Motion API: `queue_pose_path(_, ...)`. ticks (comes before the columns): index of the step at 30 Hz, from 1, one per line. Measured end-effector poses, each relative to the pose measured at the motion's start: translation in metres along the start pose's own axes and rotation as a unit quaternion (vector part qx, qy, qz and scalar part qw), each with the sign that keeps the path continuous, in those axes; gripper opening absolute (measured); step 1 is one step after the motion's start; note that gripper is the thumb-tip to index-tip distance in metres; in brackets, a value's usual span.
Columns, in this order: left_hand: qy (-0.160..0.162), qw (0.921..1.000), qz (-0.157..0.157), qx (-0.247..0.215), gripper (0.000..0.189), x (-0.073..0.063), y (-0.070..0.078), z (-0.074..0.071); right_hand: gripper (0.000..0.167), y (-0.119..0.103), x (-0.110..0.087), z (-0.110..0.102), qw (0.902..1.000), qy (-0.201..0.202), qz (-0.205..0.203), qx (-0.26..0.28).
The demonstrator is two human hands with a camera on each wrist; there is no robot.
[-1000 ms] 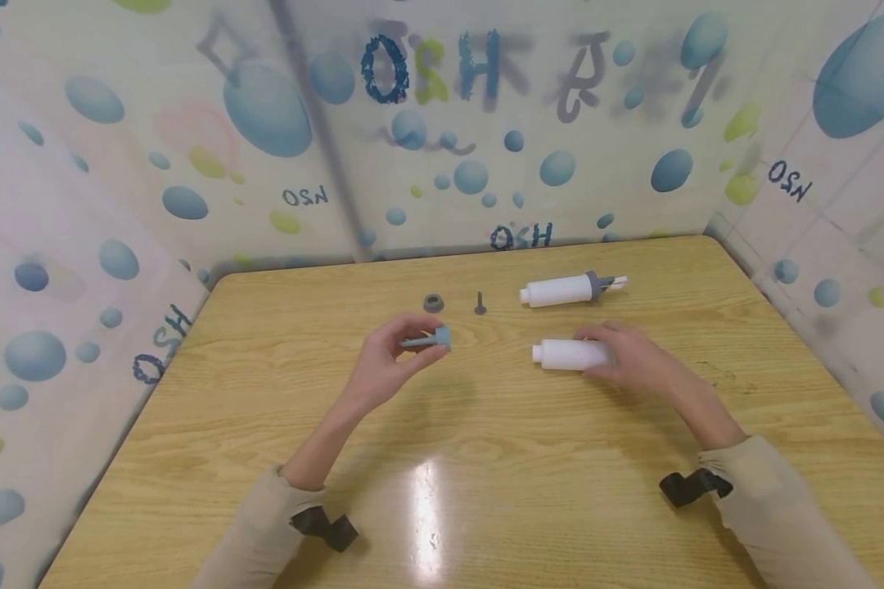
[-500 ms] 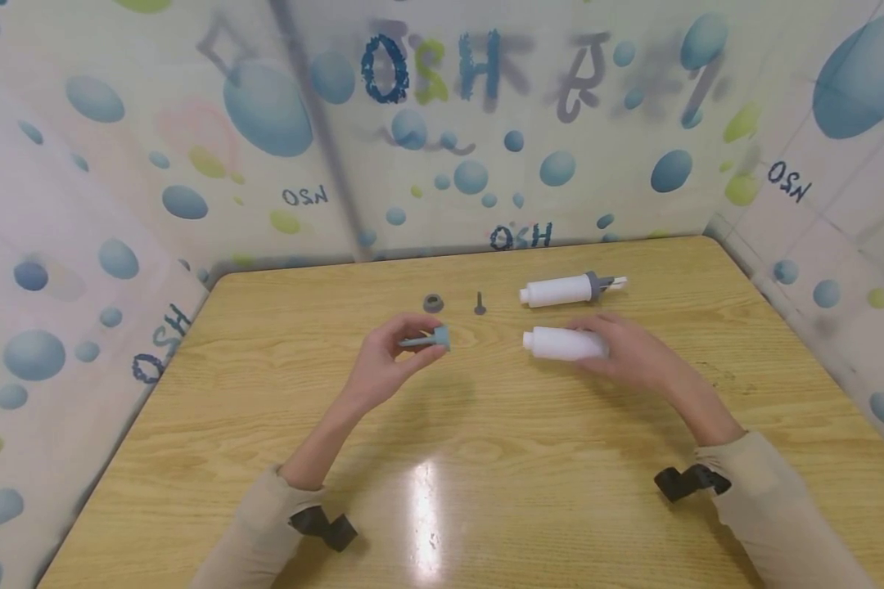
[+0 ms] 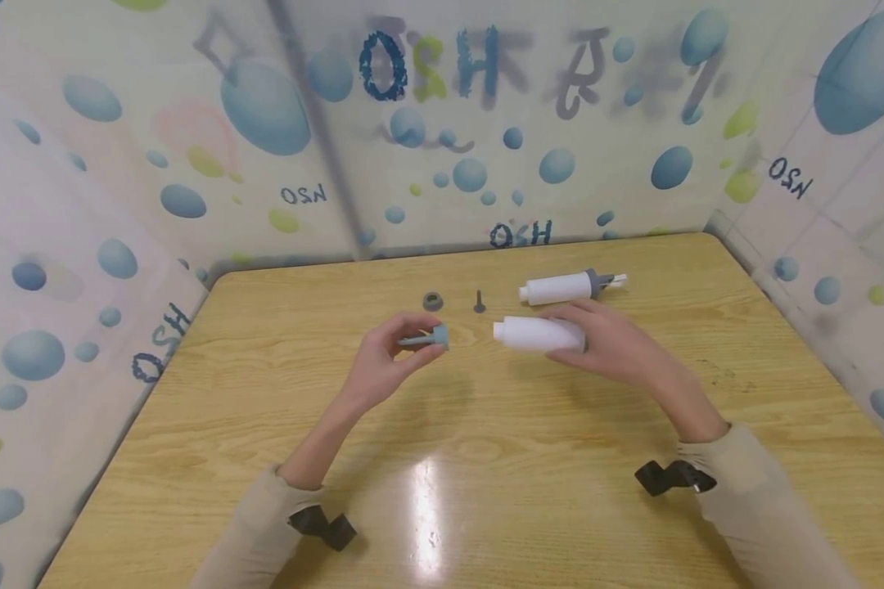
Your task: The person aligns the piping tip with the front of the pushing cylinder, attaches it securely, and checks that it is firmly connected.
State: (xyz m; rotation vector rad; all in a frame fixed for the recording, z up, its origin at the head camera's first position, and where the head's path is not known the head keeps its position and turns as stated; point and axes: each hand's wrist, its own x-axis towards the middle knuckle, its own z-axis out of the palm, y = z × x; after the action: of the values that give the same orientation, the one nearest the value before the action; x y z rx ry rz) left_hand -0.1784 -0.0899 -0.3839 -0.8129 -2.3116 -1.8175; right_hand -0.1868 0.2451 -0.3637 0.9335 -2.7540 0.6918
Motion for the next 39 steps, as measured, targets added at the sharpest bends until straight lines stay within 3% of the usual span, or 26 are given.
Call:
queue_pose_path(11, -0.001, 1.0, 0.001, 0.0, 0.03, 0.001, -0.001, 0.0, 0.05, -0.024, 0.01, -0.001, 0.9978, 0.038, -0.055, 0.002)
queue_pose_path(20, -0.004, 1.0, -0.001, 0.0, 0.03, 0.0, 0.0, 0.002, 0.053, -0.036, 0.016, 0.001, 0.9975, 0.023, -0.066, 0.009)
queue_pose_path(28, -0.015, 0.9997, 0.001, -0.019, 0.029, 0.001, 0.001, 0.005, 0.052, -0.041, 0.02, 0.004, 0.9967, 0.023, -0.078, 0.012)
queue_pose_path(39, -0.018, 0.9996, 0.0, -0.023, 0.028, 0.001, 0.001, 0.005, 0.055, -0.041, 0.025, 0.009, 0.9903, 0.056, -0.127, 0.007)
